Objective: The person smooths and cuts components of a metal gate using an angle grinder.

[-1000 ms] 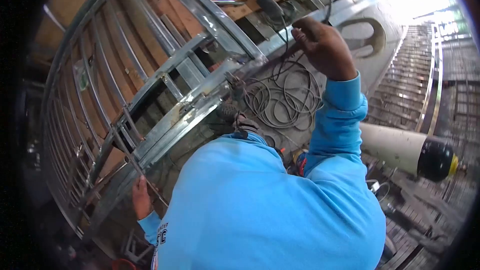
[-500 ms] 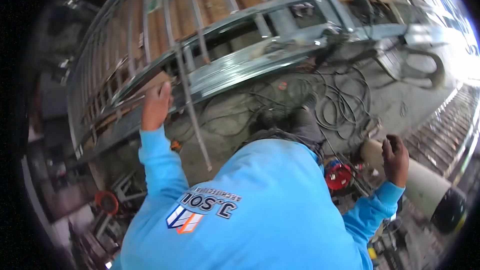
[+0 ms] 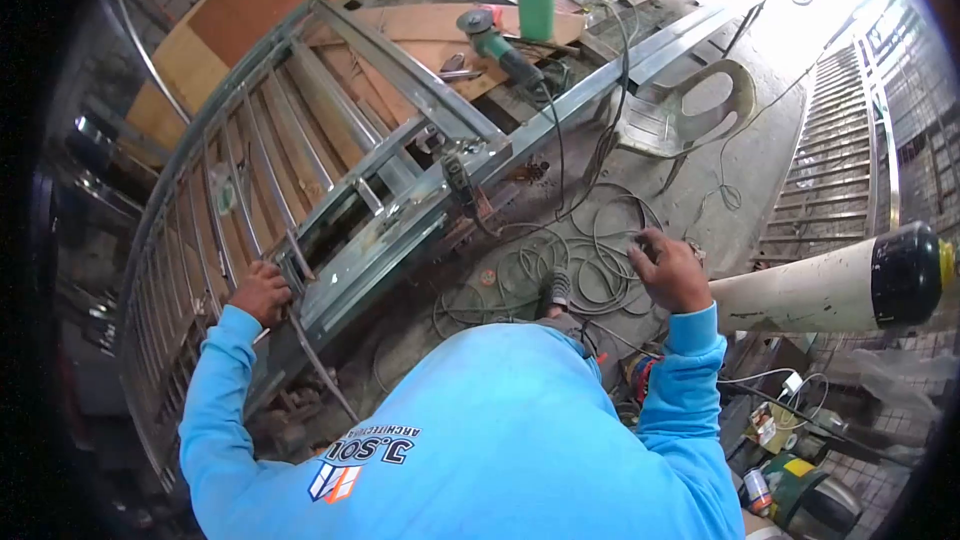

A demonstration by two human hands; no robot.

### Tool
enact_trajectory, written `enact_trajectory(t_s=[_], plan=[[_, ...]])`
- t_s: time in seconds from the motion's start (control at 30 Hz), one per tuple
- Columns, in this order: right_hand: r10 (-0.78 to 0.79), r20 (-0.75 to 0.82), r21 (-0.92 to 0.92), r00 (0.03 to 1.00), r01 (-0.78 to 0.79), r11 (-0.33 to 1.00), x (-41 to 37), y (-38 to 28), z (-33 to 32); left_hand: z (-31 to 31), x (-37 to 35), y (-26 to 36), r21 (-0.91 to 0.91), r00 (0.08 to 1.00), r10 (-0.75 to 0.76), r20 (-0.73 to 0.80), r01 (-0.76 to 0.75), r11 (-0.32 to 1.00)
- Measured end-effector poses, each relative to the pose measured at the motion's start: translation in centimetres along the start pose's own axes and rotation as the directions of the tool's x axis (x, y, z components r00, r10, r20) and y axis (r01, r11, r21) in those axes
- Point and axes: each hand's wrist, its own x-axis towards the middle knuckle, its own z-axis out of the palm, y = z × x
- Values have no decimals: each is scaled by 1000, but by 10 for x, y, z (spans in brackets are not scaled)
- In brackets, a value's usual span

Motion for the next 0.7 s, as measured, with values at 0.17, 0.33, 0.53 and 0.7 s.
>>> enact_trajectory(t_s=[0.17,0.33,0.53,0.7], plan=[[66,9,-49,998,-66,997,-29,31,21,-11,-10,-9,41,978,108,-179,-102,994],[54,51,-50,997,-51,997,-25,25,36,-35,-25,1,100,996,19,-86,-10,995],[10,96,1,995,-10,1000,-15,-1,48,-62,-49,11,-1,929,-71,-362,76,997],[-12,82,9,997,11,1000,-3,-31,38,-79,-56,1,-149,790,-288,-542,247,958]])
